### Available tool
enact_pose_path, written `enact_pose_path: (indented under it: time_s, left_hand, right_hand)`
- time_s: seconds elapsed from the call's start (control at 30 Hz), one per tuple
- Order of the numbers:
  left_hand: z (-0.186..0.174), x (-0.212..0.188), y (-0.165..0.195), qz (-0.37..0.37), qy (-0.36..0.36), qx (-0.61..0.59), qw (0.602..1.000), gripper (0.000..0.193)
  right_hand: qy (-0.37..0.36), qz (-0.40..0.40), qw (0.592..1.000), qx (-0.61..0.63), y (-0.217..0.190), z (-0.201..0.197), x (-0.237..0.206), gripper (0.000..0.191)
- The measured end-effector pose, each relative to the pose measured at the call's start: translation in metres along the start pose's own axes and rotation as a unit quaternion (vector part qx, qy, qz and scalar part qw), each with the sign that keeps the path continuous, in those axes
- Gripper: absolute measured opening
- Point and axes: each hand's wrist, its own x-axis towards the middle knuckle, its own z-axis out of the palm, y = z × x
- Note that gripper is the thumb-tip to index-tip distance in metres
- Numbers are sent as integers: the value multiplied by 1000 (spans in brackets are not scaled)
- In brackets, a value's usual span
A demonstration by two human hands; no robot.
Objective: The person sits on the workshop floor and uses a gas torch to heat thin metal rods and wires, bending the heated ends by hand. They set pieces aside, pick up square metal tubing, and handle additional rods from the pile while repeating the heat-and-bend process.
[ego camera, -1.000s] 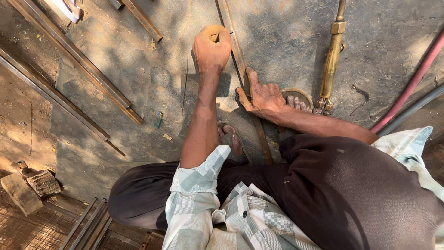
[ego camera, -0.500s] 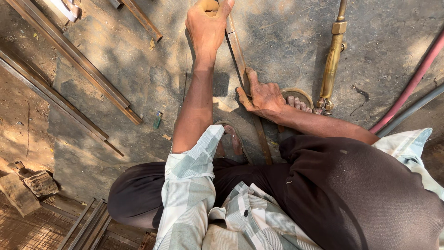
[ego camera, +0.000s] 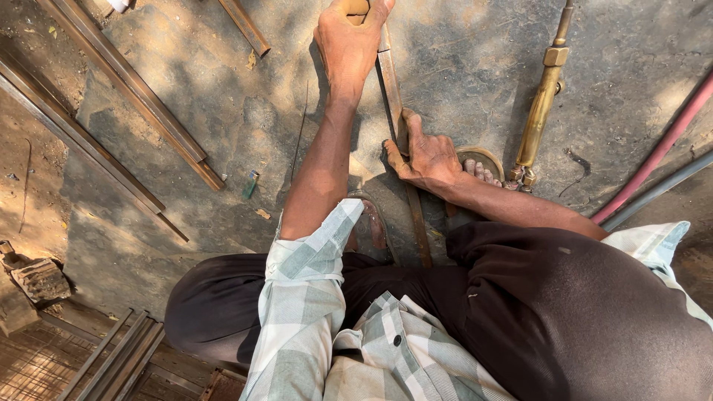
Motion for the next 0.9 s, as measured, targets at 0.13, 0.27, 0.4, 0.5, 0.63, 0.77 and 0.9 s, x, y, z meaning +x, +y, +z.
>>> enact_pose_path:
  time_s: [0.13,0.27,0.4,0.5,0.63,0.77,0.9]
  left_hand:
    - [2,1,-4,4,3,-10,1000,41]
    - [4,1,-7,-17,3,-11,1000,42]
    - [6,1,-10,-6,10,8,1000,42]
    - [7,2,-12,8,11,11,1000,42]
    - [8,1,-15,1,3,15,1000,41]
    - [9,-1,-13,16,9,8,1000,42]
    - [7,0,-12,28,9,12,999,45]
  right_hand:
    - [2,6,1000,-3,1,1,-1,70]
    - [24,-17,999,12,3,2,-1,71]
    - [21,-9,1000,9,4,3,-1,71]
    - [41,-33,998,19,5,3,-2,70]
    - [37,-26,999,14,4,3,-1,70]
    - [38,-26,999,19,5,2,-2,72]
    - [28,-11,999,12,5,4,-2,72]
